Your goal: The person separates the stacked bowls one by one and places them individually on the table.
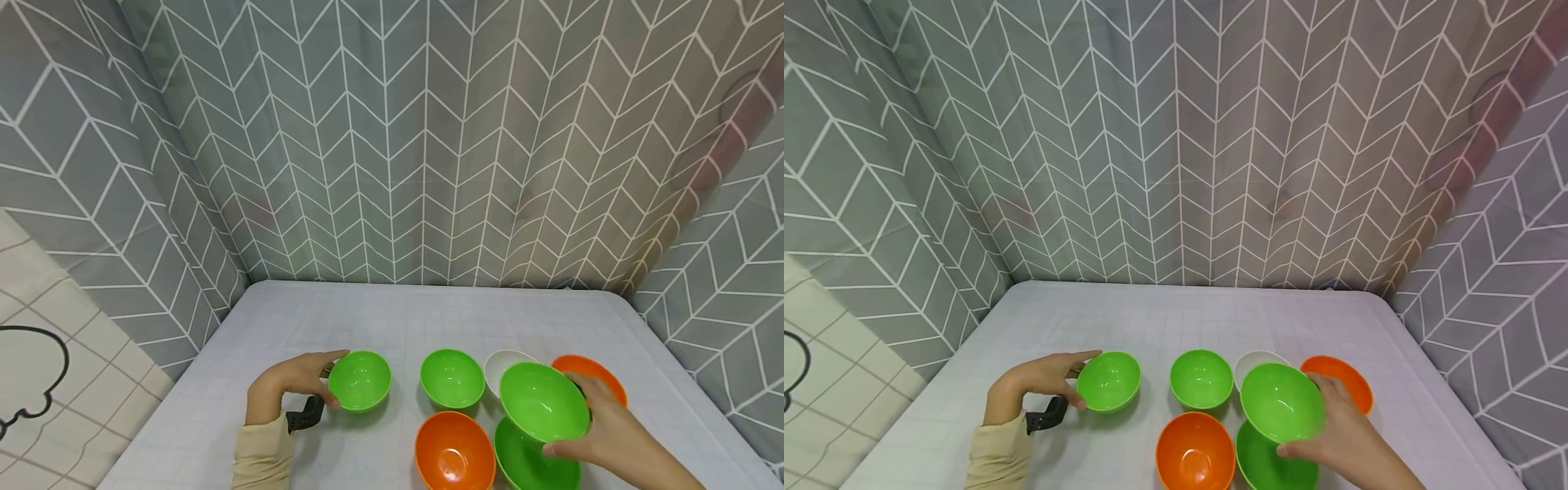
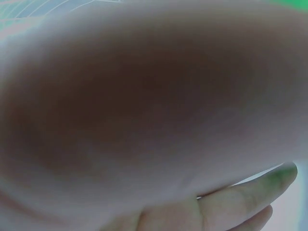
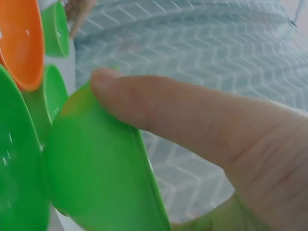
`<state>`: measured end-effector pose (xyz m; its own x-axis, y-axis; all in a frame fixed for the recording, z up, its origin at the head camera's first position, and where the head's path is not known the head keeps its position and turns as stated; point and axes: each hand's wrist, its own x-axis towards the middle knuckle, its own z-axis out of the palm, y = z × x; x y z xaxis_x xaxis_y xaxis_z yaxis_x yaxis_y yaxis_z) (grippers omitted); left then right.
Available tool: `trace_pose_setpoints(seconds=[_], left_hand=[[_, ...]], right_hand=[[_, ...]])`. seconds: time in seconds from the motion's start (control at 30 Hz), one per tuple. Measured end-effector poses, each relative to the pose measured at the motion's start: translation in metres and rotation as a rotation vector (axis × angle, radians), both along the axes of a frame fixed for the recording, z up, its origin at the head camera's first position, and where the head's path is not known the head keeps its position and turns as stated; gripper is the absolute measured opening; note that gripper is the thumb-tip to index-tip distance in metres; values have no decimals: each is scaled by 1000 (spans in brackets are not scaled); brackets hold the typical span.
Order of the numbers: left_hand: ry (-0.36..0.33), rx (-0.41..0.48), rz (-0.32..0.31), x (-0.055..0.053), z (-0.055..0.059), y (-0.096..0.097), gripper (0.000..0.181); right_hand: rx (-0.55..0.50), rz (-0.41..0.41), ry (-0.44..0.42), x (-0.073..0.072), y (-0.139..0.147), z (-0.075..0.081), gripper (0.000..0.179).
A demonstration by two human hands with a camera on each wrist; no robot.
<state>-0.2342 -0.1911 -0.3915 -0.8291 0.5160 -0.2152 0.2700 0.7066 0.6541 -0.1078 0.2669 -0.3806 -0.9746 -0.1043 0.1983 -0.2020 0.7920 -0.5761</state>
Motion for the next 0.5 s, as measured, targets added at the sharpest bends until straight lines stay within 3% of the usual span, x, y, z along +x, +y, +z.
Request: trace_pose_setpoints(seconds=[0.23,0.5], left_hand=[[9,-24,-3,1,-1,0,97],[6,-16,-2,1,-1,0,97]], right_hand=[[37,-37,78,15,48,-15,93],[149,-100,-165,20,97,-29,89]])
